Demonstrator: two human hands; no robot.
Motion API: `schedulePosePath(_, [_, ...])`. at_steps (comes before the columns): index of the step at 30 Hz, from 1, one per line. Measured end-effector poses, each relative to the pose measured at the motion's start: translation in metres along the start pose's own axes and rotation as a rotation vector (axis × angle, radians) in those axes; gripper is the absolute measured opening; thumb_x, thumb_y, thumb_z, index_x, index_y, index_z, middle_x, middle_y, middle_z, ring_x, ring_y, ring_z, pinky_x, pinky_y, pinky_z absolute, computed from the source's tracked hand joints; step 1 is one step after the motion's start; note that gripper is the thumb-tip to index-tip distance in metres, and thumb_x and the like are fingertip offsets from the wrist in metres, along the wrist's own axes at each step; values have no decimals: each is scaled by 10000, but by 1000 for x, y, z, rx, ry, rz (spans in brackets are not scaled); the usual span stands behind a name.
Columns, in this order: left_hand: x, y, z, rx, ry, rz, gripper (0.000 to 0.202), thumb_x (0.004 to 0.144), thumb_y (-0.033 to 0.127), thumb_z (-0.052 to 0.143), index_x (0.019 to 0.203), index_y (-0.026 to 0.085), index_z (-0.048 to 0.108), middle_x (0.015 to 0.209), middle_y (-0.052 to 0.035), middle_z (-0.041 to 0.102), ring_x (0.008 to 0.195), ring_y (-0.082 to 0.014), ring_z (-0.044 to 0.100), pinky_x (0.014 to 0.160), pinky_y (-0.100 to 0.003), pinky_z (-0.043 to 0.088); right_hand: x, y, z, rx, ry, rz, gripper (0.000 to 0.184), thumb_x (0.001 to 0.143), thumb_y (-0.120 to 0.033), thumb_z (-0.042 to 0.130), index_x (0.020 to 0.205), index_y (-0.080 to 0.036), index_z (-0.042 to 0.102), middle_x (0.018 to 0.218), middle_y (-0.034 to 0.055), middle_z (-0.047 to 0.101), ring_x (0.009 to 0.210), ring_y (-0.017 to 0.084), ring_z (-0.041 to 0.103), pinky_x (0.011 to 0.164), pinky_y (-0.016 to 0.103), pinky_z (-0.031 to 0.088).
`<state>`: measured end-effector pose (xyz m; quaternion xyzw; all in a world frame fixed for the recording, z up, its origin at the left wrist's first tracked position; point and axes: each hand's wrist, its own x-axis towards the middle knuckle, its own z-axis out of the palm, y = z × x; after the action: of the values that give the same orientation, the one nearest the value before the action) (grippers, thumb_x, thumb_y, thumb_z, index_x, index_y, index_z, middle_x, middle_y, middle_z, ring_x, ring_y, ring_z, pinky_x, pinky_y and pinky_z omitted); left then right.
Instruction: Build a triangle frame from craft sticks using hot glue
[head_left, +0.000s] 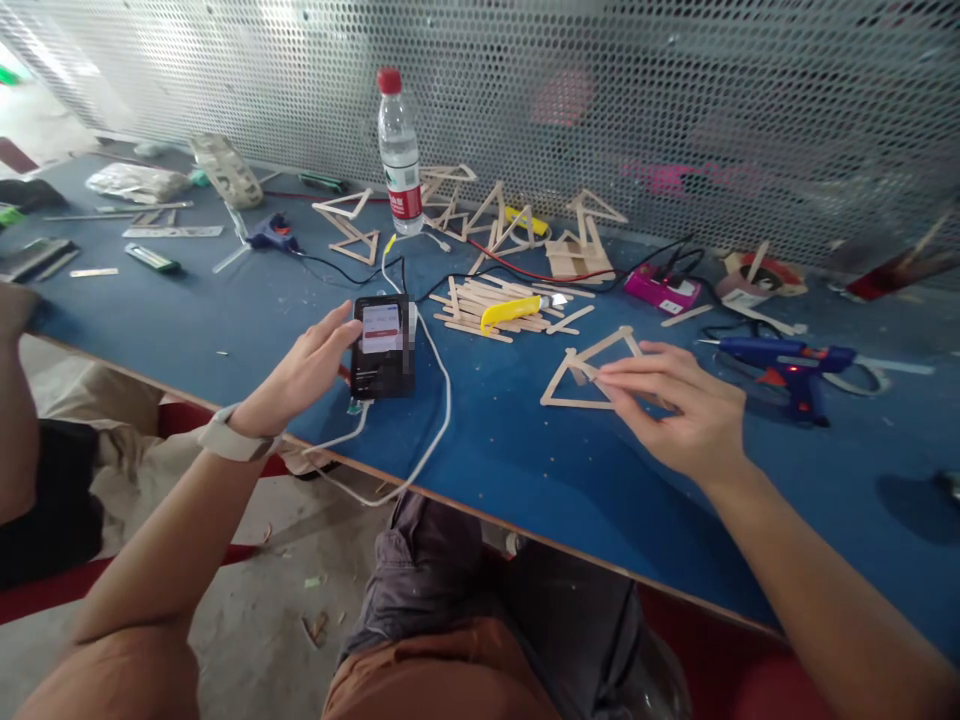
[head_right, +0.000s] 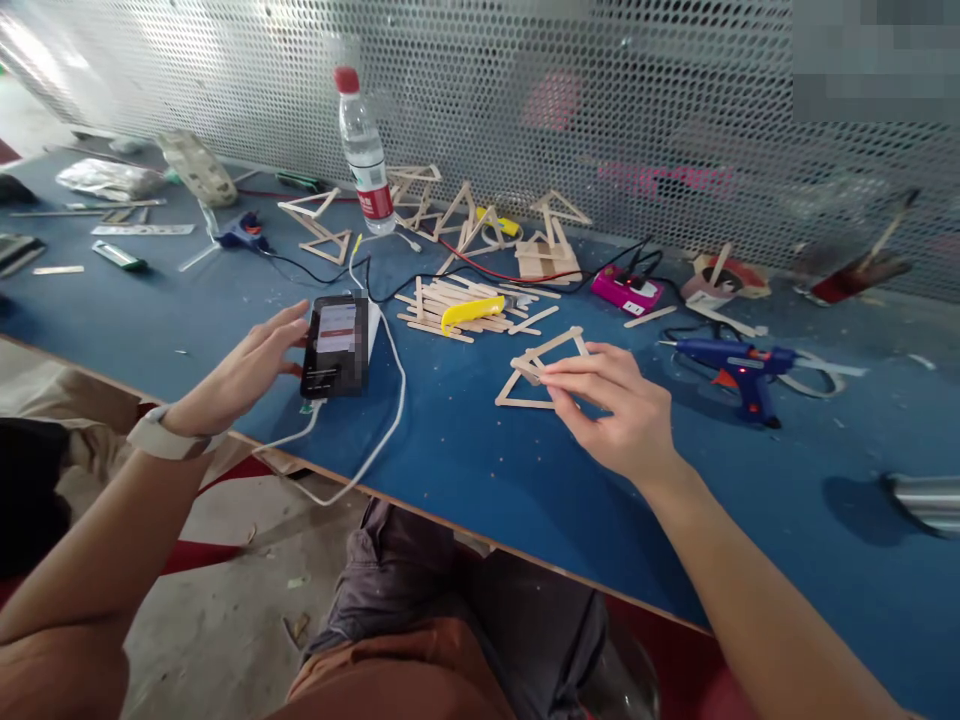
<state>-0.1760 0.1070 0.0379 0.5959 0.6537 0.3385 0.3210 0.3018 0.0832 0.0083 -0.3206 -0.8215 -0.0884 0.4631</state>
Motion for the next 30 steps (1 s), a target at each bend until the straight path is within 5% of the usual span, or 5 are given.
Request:
schedulePosePath(8, [7, 1, 2, 11, -60, 125, 563, 1137, 594, 614, 1613, 336, 772, 1184, -79, 861, 937, -289, 718, 830, -379, 602, 0, -1, -2, 11, -10, 2, 365, 1031, -87, 916, 1212, -404, 936, 1127, -30, 954, 895, 281, 922, 1106, 607, 788])
schedulePosePath(16, [16, -4, 4, 45, -40, 135, 584, 1174, 572, 497, 1658, 326, 710, 1325, -112, 854, 1005, -306, 773, 822, -393, 622, 1, -3, -2, 16, -20, -5, 361, 1049, -88, 897, 1216, -407, 925, 1136, -30, 956, 912, 286, 929, 1094, 626, 794])
schedulePosePath(21, [-11, -2, 5, 108, 11, 152, 687, 1127, 564, 577, 1744, 265, 621, 1589, -186, 802, 1297, -398, 806, 1154, -604, 680, 0, -3, -2, 24, -3, 1, 378, 1033, -91, 912, 1237, -409, 932, 1128, -33, 956, 917, 278, 926, 1111, 607, 785])
schedulePosePath(25, [-85, 23, 25, 212, 158, 413, 873, 1026, 425, 850, 1826, 317, 518, 1934, -194, 498, 1854, -491, 421, 1555, -762, 326, 0, -1, -2, 15, 0, 6, 363, 1013, -78, 925, 1212, -381, 923, 1133, -31, 959, 919, 268, 931, 1127, 580, 783])
schedulePosePath(30, [-117, 80, 98, -131, -547, 668, 700, 1054, 378, 851, 1713, 367, 617, 1735, -163, 716, 1616, -411, 712, 1399, -639, 618, 0, 0, -1, -18, 30, 37, 302, 1051, -111, 886, 1197, -373, 917, 1112, -18, 961, 933, 284, 944, 1120, 597, 789])
